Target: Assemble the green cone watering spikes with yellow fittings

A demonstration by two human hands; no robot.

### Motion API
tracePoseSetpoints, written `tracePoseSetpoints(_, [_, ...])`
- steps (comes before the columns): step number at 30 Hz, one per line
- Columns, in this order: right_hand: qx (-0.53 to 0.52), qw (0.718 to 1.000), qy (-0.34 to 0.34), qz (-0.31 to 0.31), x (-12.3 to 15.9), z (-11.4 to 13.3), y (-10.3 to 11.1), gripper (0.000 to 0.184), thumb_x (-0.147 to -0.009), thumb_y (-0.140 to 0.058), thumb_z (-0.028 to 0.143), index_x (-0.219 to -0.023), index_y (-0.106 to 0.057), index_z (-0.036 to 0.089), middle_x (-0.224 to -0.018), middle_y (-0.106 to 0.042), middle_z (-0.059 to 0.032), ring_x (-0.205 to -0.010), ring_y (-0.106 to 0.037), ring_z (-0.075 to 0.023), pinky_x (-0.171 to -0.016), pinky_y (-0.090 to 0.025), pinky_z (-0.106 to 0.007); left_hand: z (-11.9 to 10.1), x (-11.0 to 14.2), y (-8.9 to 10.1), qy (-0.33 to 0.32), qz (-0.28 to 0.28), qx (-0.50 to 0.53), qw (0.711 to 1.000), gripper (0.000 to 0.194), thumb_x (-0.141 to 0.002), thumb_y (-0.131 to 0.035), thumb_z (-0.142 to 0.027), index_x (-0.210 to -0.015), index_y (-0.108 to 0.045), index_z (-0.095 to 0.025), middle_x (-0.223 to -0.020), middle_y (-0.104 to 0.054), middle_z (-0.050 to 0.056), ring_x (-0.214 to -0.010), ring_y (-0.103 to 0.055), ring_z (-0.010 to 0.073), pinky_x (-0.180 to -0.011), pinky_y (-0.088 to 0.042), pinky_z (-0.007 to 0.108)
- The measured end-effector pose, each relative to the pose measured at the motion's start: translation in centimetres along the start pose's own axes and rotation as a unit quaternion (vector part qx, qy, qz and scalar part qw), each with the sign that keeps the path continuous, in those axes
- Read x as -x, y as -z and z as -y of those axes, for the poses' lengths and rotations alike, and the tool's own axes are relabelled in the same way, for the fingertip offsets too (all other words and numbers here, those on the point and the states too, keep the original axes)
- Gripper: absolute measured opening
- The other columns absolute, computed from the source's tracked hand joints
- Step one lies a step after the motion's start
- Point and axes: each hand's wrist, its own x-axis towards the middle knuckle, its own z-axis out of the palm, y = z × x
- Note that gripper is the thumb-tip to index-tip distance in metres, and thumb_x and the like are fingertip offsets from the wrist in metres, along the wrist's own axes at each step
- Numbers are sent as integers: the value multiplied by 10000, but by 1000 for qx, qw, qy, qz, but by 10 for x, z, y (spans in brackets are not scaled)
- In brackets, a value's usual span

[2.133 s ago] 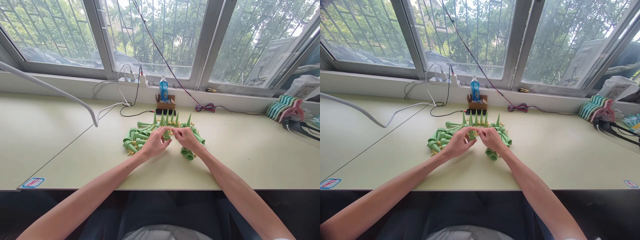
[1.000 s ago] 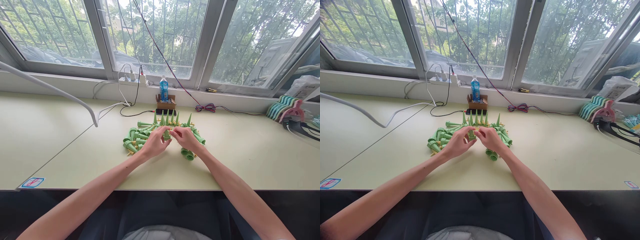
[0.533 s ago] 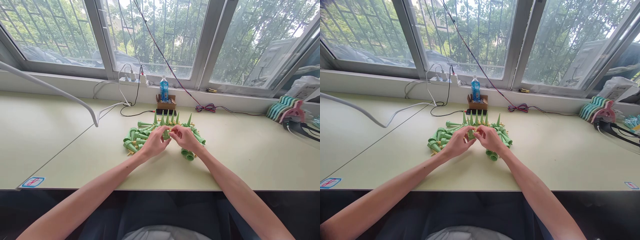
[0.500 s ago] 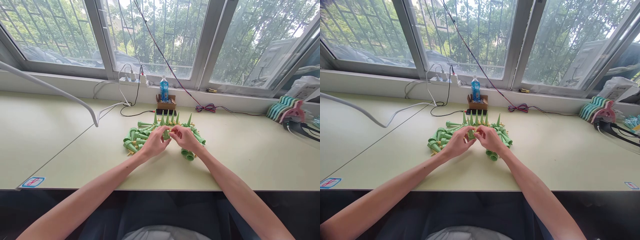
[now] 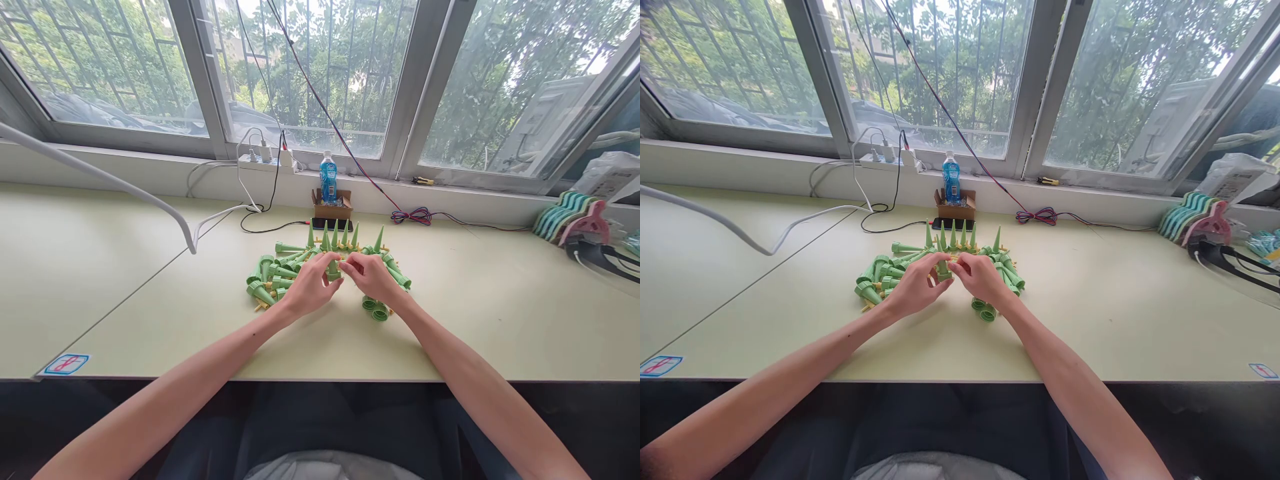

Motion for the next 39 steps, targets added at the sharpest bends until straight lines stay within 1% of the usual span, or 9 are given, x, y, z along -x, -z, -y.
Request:
tracePoseSetpoints(7, [18, 1000, 3, -17, 0, -1, -1, 512, -923, -426, 594, -609, -387, 192, -523, -374, 42, -508, -302, -97, -511, -266, -251, 0, 0, 0, -2, 5, 4, 1000, 320, -820, -602, -246, -1133, -539, -220, -1065, -602, 44, -605, -575, 105, -642, -522, 300])
tracePoseSetpoints(11, [29, 999, -2, -19, 0, -1, -1, 570, -930, -379, 619, -561, -359, 185, -504, -370, 30, -505, -303, -97, -506, -254, -257, -1, 0, 0, -8, 4, 10, 1000, 314, -813, -608, -239, -1121, -547, -226, -1047, -602, 39, -604, -573, 107, -634, -522, 298])
tracePoseSetpoints(17, [32, 999, -12, -4, -2, -1, -1, 618, -942, -326, 631, -530, -393, 175, -482, -408, 16, -487, -347, -99, -516, -264, -255, -3, 0, 0, -16, 9, 14, 1000, 310, -816, -603, -232, -1123, -559, -236, -1029, -606, 31, -600, -566, 107, -646, -523, 299])
tracePoseSetpoints(20, [28, 999, -29, 15, -2, -3, -1, 641, -950, -289, 632, -527, -437, 174, -495, -462, 5, -488, -400, -105, -531, -295, -251, -3, 0, 0, -18, 11, 14, 1000, 343, -816, -606, -235, -1155, -552, -241, -1052, -612, 39, -599, -571, 112, -650, -524, 309])
tracePoseSetpoints(23, [21, 999, -27, 5, -2, -4, -2, 611, -968, -265, 602, -580, -473, 179, -552, -511, -2, -522, -448, -114, -546, -310, -247, -2, 0, 0, -15, 7, 5, 1000, 352, -827, -601, -247, -1174, -545, -241, -1077, -612, 43, -606, -577, 112, -673, -521, 314])
tracePoseSetpoints(26, [26, 999, -8, -18, -1, -2, 0, 500, -960, -343, 575, -681, -497, 190, -573, -487, 16, -524, -408, -112, -539, -299, -245, -1, -1, 0, -3, -5, -9, 1000, 329, -822, -607, -248, -1145, -548, -227, -1063, -612, 39, -604, -579, 107, -698, -515, 318])
tracePoseSetpoints(30, [16, 1000, 17, -1, 0, 0, 1, 386, -930, -443, 546, -797, -531, 195, -615, -515, 22, -532, -390, -110, -551, -322, -244, 0, -1, 0, 4, -12, -16, 1000, 312, -825, -594, -251, -1131, -542, -222, -1057, -614, 40, -587, -572, 103, -691, -514, 320])
tracePoseSetpoints(34, [16, 1000, 20, 6, 1, 0, 0, 388, -938, -430, 527, -743, -503, 199, -579, -465, 31, -521, -359, -109, -538, -306, -248, 0, 0, 1, 0, -3, -8, 1000, 308, -824, -588, -253, -1126, -540, -222, -1084, -610, 50, -588, -571, 104, -658, -518, 308])
tracePoseSetpoints(39, [26, 1000, 12, 1, 0, -2, -1, 482, -953, -384, 535, -610, -372, 197, -530, -356, 37, -509, -291, -104, -514, -262, -257, -1, -1, 1, -3, 0, -3, 1000, 315, -817, -599, -248, -1125, -538, -224, -1076, -610, 49, -598, -571, 108, -642, -519, 303])
